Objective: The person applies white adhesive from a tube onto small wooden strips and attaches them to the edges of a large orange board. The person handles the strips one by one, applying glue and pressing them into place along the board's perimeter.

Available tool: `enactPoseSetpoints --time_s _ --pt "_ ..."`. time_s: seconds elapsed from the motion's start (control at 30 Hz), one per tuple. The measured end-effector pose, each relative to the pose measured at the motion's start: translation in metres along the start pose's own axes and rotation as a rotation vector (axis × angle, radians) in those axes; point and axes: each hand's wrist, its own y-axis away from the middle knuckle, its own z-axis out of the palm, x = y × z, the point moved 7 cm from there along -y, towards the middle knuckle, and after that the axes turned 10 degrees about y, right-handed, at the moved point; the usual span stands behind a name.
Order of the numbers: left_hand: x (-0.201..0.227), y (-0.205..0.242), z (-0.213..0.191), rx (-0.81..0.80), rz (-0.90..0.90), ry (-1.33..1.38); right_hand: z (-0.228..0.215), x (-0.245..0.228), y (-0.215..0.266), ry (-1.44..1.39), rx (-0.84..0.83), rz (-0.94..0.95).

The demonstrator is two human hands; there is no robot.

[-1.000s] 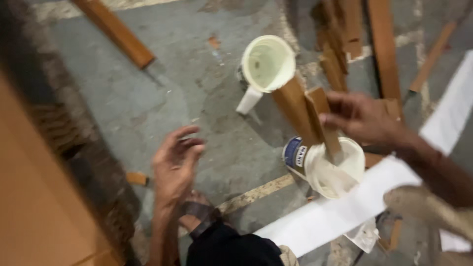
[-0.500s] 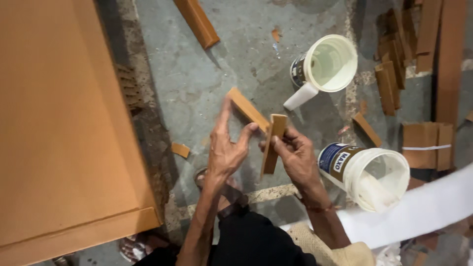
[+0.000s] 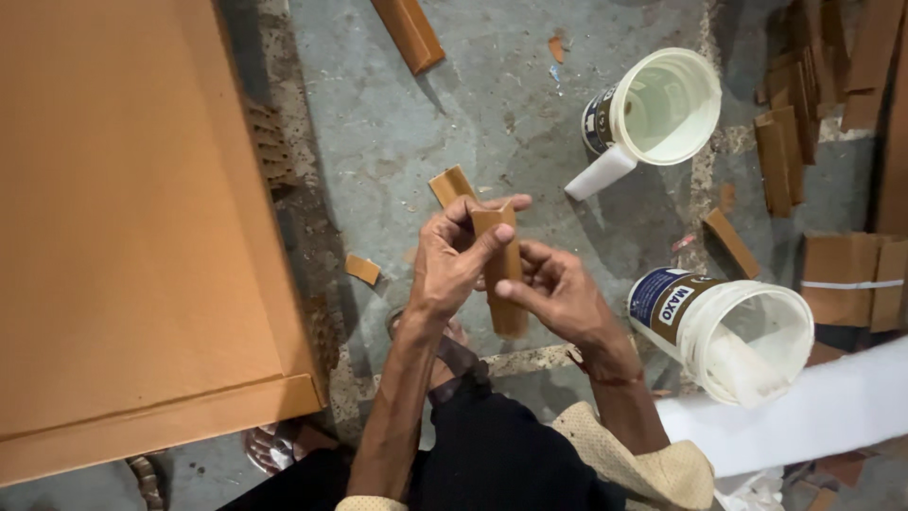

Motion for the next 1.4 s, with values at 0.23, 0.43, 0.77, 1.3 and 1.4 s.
enactPoseSetpoints --time_s 0.23,0.43,0.77,1.3,1.4 --pt "0.016 -0.016 0.014 -0.181 -0.012 0.048 -0.008 -0.011 -0.024 0.043 0.038 -0.049" --pt "0.032 -0.044 0.008 0.131 0.227 -0.185 -0.008 -0.046 -0.048 0.196 0.413 -0.216" --pt "0.066 -0.059 -0.006 -0.015 0.246 0.016 0.014 -0.011 -0.050 -0.139 0.030 -0.065" --pt "-0.007 -0.065 -0.052 0.268 0.120 0.077 0.004 0.033 -0.042 -0.016 0.290 -0.017" --pt "-0.021 -0.062 -0.063 0.307 0.061 0.136 0.000 0.033 -0.038 0.083 0.392 -0.031"
